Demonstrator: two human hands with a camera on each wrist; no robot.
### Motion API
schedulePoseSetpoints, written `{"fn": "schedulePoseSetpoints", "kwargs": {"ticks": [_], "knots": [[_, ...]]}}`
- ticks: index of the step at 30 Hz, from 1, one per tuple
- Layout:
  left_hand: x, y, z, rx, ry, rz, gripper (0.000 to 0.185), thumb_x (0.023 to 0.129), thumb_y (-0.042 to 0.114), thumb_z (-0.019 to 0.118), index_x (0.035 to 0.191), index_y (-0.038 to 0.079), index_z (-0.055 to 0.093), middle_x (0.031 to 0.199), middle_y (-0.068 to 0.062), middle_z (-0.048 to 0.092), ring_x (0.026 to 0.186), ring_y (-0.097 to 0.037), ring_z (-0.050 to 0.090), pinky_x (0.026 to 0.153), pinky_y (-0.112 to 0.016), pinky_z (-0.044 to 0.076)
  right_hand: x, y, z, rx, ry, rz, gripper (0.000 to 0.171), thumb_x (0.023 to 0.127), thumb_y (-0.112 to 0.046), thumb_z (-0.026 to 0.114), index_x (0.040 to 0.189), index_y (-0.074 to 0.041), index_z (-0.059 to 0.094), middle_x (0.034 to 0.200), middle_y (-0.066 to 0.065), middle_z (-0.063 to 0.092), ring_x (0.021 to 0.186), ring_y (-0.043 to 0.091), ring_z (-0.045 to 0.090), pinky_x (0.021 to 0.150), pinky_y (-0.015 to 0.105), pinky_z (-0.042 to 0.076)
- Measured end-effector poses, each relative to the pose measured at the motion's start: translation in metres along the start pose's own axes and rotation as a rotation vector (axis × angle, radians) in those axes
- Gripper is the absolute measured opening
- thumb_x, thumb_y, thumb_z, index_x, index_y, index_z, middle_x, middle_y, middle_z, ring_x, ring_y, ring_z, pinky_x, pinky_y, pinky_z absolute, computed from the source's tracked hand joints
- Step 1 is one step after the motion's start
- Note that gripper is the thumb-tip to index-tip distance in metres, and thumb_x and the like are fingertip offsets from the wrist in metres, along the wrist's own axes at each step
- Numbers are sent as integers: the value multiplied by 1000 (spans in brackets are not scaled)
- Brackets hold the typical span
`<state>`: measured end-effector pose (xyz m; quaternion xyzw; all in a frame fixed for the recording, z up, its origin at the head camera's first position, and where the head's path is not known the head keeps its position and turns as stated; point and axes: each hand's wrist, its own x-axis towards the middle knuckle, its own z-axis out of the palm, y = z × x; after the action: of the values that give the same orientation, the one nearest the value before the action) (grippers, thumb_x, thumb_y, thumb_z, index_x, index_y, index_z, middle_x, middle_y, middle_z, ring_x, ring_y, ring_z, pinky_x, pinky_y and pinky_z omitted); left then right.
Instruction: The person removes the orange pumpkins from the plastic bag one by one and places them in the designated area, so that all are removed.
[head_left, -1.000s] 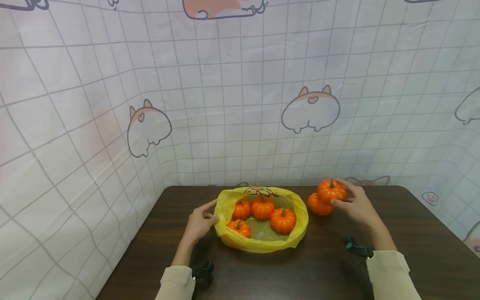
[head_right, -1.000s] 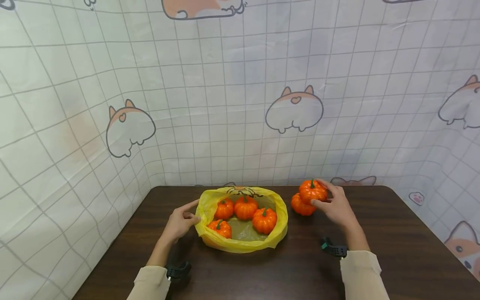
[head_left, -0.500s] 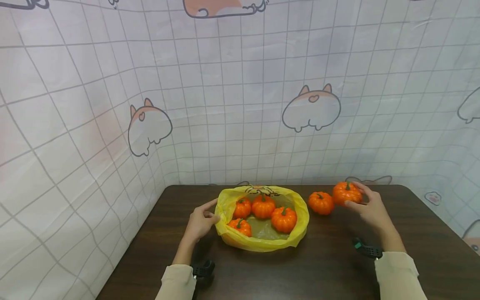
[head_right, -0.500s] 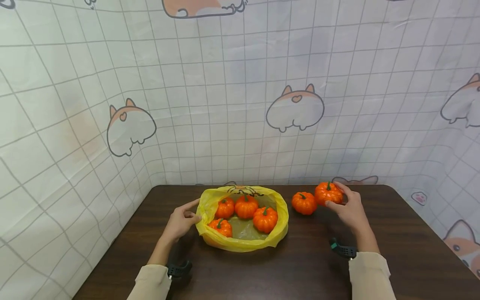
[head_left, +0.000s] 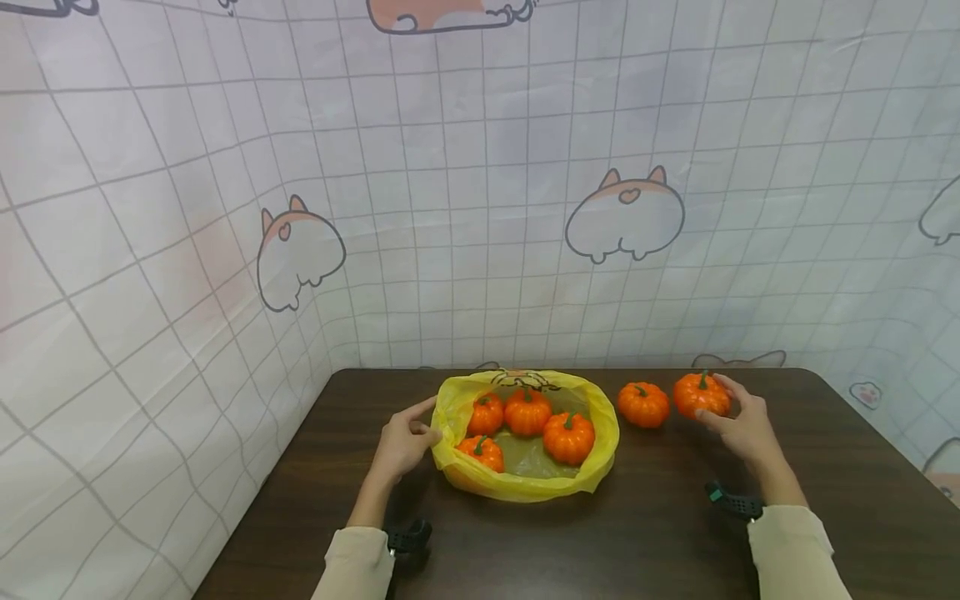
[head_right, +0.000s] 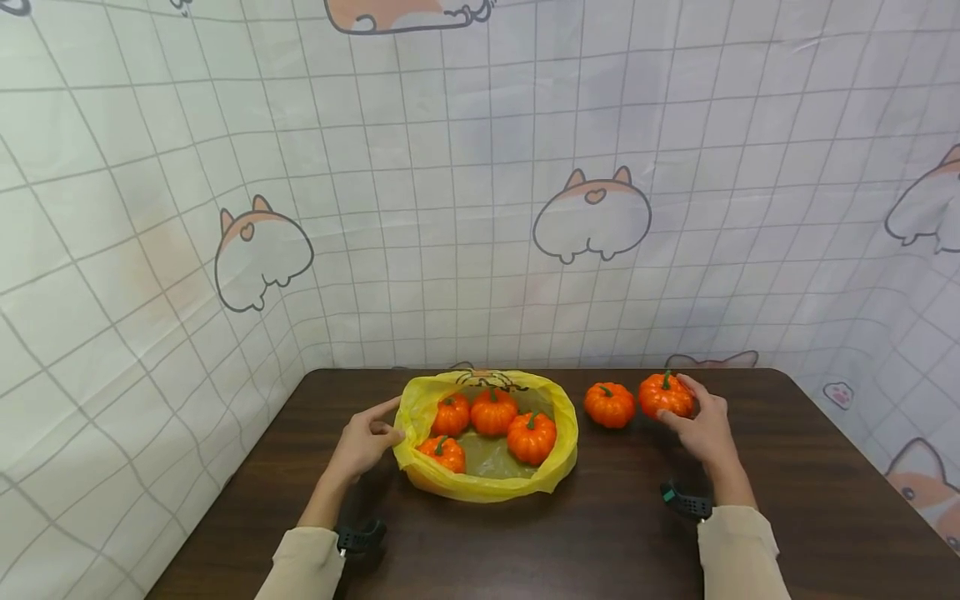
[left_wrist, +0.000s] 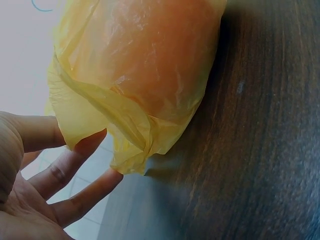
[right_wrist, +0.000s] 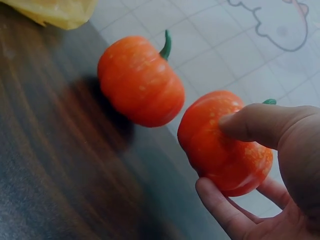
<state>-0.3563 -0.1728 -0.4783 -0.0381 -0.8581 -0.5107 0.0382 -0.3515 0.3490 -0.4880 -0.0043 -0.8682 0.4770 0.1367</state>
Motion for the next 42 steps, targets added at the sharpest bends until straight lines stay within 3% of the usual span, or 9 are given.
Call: {"fn": "schedulePoseSetpoints", "kwargs": {"ticks": [3, 6, 15, 17, 19, 21, 24, 42], "knots": [[0, 0, 0, 2, 6, 5, 58, 86, 13, 70, 137, 34, 53, 83, -6, 71, 51, -15, 41, 47, -28, 34, 1, 4, 3, 6, 2, 2, 78, 90, -21, 67, 153, -6, 22, 144, 41, 14, 124, 54, 28, 80, 38, 54], [1, 0, 0, 8, 10, 10, 57, 86, 13, 70, 137, 34, 54, 82, -6, 70, 51, -15, 41, 47, -28, 34, 2, 6, 5, -5, 3, 11, 78, 90, -20, 66, 153, -5, 22, 143, 40, 14, 121, 52, 31, 70, 26, 53], [1, 1, -1, 6, 16, 14, 58, 86, 13, 70, 137, 33, 53, 83, -7, 71, 49, -14, 39, 46, -27, 32, 5, 13, 10, -15, -18, 33, 78, 91, -19, 65, 153, -3, 21, 140, 40, 11, 113, 49, 35, 65, 19, 52], [1, 1, -1, -1, 12, 18, 58, 86, 13, 70, 137, 34, 53, 83, -7, 71, 48, -13, 37, 45, -27, 31, 5, 14, 11, -25, -19, 40, 77, 92, -20, 65, 153, -4, 21, 140, 39, 11, 114, 49, 34, 70, 26, 55], [1, 0, -1, -7, 9, 29, 58, 86, 13, 70, 138, 34, 53, 83, -8, 70, 45, -13, 34, 43, -26, 31, 5, 15, 11, -43, -24, 47, 77, 92, -22, 64, 153, -5, 20, 142, 39, 11, 118, 53, 31, 84, 41, 53], [1, 0, -1, -12, 7, 34, 58, 86, 13, 70, 138, 34, 53, 82, -8, 70, 44, -13, 31, 42, -26, 30, 5, 15, 11, -62, -28, 49, 78, 93, -26, 64, 153, -5, 20, 143, 39, 10, 122, 56, 27, 96, 58, 42], [0, -1, 0, -12, 4, 37, 58, 87, 12, 70, 138, 34, 53, 82, -8, 70, 44, -12, 33, 42, -26, 30, 5, 15, 10, -72, -44, 51, 78, 93, -29, 63, 153, -4, 19, 145, 40, 10, 127, 59, 20, 99, 71, 24], [-1, 0, -1, 8, -4, 22, 58, 87, 13, 69, 138, 34, 52, 81, -6, 69, 44, -12, 33, 42, -25, 31, 8, 20, 7, -84, -146, 85, 80, 97, -42, 51, 155, -6, 8, 146, 42, 2, 128, 62, 16, 100, 72, 22]]}}
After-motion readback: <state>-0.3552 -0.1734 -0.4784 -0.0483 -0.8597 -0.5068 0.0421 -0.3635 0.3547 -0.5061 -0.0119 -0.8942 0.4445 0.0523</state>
